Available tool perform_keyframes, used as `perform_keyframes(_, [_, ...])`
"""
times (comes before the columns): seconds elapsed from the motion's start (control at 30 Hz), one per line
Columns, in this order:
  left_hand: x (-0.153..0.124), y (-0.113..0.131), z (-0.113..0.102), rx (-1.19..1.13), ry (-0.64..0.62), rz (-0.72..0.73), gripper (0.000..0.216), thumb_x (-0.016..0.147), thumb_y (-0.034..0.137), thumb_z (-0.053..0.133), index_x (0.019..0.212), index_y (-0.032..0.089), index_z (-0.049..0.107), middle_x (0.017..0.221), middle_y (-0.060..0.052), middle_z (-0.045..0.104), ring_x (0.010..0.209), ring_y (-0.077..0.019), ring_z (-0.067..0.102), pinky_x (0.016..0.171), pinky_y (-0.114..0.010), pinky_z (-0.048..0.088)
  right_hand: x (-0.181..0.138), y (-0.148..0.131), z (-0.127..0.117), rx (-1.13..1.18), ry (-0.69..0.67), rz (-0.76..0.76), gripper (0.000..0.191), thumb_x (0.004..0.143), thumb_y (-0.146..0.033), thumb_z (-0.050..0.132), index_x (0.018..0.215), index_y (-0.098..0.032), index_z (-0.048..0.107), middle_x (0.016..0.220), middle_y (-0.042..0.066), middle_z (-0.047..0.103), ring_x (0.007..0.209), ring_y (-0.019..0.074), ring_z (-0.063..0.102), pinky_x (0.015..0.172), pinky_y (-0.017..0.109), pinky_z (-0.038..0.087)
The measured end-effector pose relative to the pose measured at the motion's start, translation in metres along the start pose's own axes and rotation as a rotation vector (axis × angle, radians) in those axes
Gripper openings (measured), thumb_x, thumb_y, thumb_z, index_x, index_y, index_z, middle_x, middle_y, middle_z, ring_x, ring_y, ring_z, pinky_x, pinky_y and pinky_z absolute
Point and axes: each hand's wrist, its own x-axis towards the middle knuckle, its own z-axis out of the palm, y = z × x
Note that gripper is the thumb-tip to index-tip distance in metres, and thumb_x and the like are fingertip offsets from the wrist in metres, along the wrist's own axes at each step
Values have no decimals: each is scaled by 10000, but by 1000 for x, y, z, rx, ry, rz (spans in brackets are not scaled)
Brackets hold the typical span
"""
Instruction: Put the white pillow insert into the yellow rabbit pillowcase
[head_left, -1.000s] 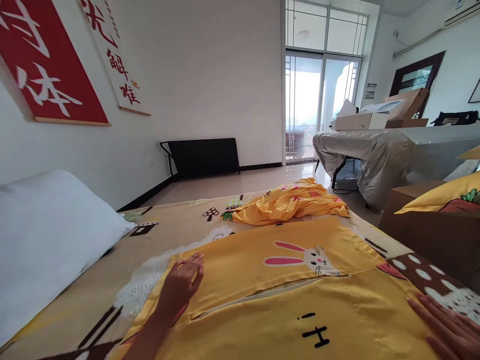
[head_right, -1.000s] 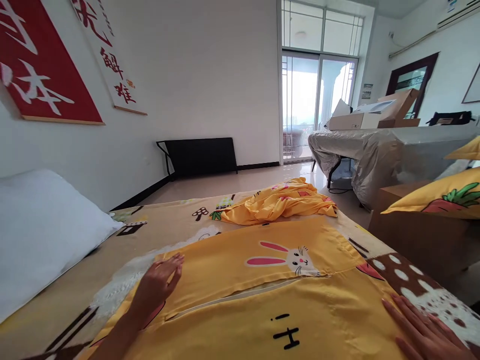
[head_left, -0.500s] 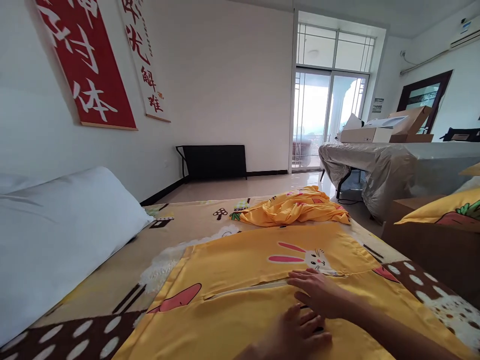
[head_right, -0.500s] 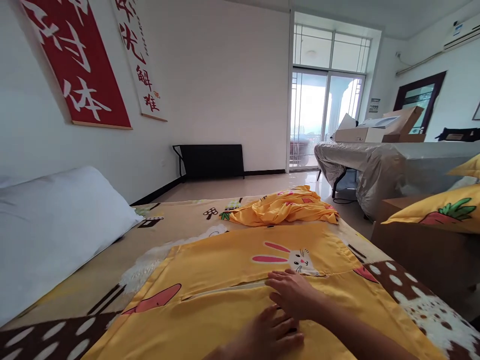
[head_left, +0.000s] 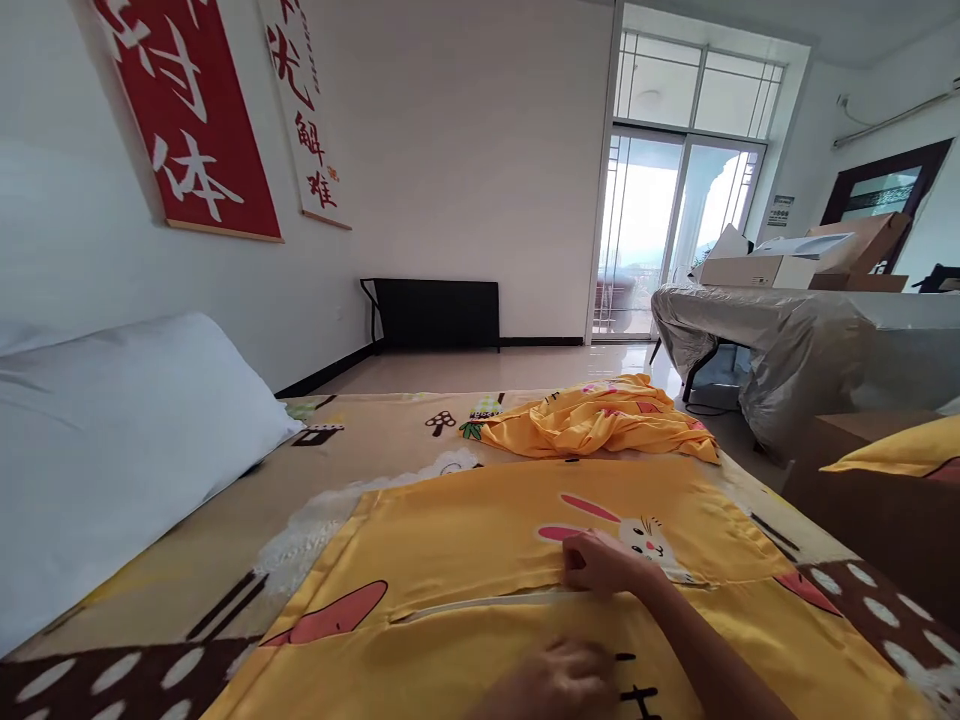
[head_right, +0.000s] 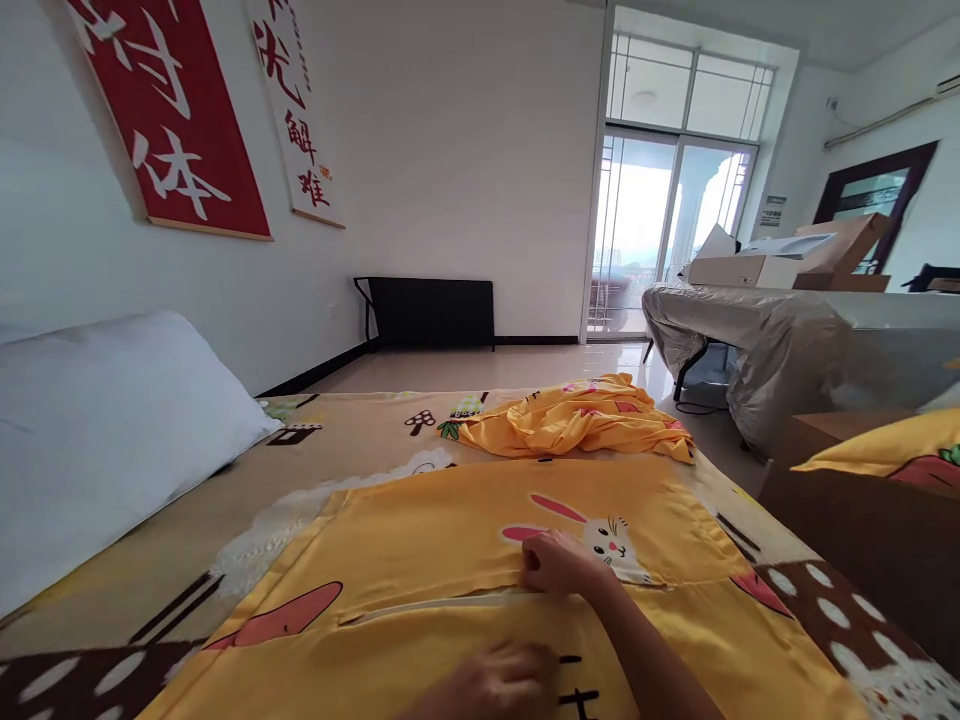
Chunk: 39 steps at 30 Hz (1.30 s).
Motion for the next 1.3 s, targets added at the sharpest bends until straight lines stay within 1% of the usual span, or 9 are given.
perform_keyframes(0.07, [-3, -13, -17, 11, 86, -238, 303, 888, 257, 464, 1171, 212, 559, 1253, -69, 615, 1151, -198, 565, 1024, -343, 420, -1, 6, -2, 14, -24, -25, 209, 700, -200, 537, 849, -186, 684, 761, -7, 653, 625, 95, 485, 537, 208, 293])
perform_keyframes(0.17, [-8, -26, -33, 58, 68, -342, 319, 891, 239, 452, 1189, 218, 563, 1346, -78, 550, 1225, -232, 515, 1034, -400, 404, 2, 10, -4, 16, -26, -35, 237, 704, -160, 497, 841, -182, 689, 753, 0, 652, 638, 100, 492, 551, 216, 286])
perform_keyframes(0.27, [-8, -26, -35, 84, 19, -340, 334, 918, 241, 398, 1209, 221, 559, 1374, -64, 529, 1262, -243, 481, 1055, -429, 379, 6, 9, -2, -3, 6, -21, 231, 711, -143, 487, 825, -180, 685, 754, 10, 664, 662, 114, 528, 557, 225, 277])
perform_keyframes(0.37, [-4, -18, -30, 107, 18, -308, 379, 934, 216, 342, 1272, 197, 512, 1378, -78, 523, 1292, -237, 449, 1076, -423, 358, 7, 8, 0, -23, 36, 4, 222, 751, -160, 482, 853, -185, 678, 785, 20, 681, 708, 136, 575, 570, 232, 283])
perform_keyframes(0.63, [-3, -12, -30, 101, -15, -263, 386, 934, 242, 356, 1304, 207, 464, 1379, -73, 515, 1301, -223, 429, 1078, -401, 352, 5, 5, -3, -65, 52, 44, 224, 783, -194, 471, 860, -188, 681, 846, 56, 703, 745, 173, 624, 569, 250, 287])
perform_keyframes(0.83, [-3, -7, -31, 58, -26, -213, 465, 882, 188, 417, 1347, 211, 396, 1418, -83, 464, 1348, -245, 357, 1095, -435, 319, 2, 2, -5, -43, 18, -17, 208, 707, -257, 559, 880, -235, 672, 837, 5, 702, 716, 154, 616, 527, 236, 269])
perform_keyframes(1.07, [4, 13, -36, -7, -127, -283, 576, 797, 244, 533, 1349, 223, 370, 1402, -95, 461, 1326, -309, 355, 1075, -538, 307, 6, -3, 3, -76, 90, 41, 223, 747, -178, 489, 856, -223, 678, 856, 37, 710, 749, 176, 626, 582, 253, 290])
perform_keyframes(1.17, [5, 20, -34, -63, -121, -302, 576, 781, 285, 582, 1324, 246, 394, 1348, -72, 506, 1275, -292, 402, 1071, -511, 312, 9, -5, 4, -84, 137, 89, 223, 778, -159, 467, 840, -206, 676, 841, 62, 711, 767, 192, 631, 617, 262, 309])
perform_keyframes(1.3, [4, 24, -24, -57, -114, -271, 560, 795, 378, 605, 1305, 259, 406, 1251, -62, 553, 1208, -271, 448, 1041, -464, 339, 11, -5, 4, -76, 203, 144, 262, 852, -165, 404, 905, -186, 660, 820, 86, 704, 765, 202, 631, 626, 272, 315])
